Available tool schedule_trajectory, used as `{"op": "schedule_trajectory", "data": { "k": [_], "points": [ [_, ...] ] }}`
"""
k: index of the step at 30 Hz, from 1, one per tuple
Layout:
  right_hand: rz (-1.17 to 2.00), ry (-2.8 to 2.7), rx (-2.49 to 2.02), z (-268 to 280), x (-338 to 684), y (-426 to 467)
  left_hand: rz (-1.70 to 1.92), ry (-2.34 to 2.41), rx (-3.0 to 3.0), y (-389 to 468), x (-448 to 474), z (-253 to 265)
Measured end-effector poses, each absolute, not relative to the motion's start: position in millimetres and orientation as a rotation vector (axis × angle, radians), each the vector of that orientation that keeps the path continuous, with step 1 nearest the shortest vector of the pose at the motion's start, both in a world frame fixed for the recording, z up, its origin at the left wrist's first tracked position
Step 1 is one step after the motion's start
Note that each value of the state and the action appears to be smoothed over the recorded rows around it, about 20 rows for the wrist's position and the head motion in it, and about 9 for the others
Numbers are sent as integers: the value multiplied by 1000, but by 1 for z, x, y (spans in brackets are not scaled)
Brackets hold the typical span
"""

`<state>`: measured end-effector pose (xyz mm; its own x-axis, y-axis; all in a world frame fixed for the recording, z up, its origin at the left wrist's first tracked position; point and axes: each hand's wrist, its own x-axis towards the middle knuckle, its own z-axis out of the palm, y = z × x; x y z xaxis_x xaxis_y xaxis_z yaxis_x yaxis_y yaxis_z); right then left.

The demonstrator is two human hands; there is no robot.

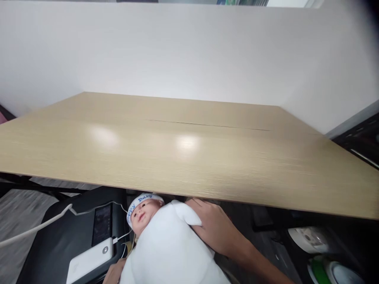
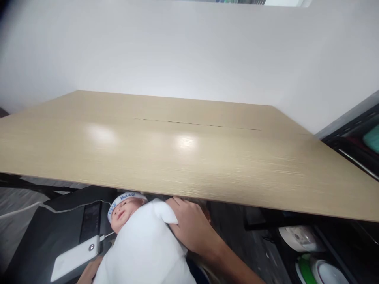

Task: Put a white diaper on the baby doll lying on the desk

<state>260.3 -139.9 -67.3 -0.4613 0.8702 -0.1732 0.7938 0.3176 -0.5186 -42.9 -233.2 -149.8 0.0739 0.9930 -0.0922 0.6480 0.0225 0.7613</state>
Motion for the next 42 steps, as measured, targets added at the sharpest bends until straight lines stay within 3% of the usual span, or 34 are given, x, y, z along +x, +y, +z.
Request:
{"op": "schedule_trajectory", "data": {
  "k": [13,24,42],
  "points": [
    [438,-2258,-1375,6,320,-189,484,1335,1808,-212,-68,-87],
    [110,-1838,-1698,5,360,-134,467,982,2072,-39,-23,-9],
    [147,-1999,-1921,-46,377,1,369,1079,2266,101,-10,-39]
  ]
}}
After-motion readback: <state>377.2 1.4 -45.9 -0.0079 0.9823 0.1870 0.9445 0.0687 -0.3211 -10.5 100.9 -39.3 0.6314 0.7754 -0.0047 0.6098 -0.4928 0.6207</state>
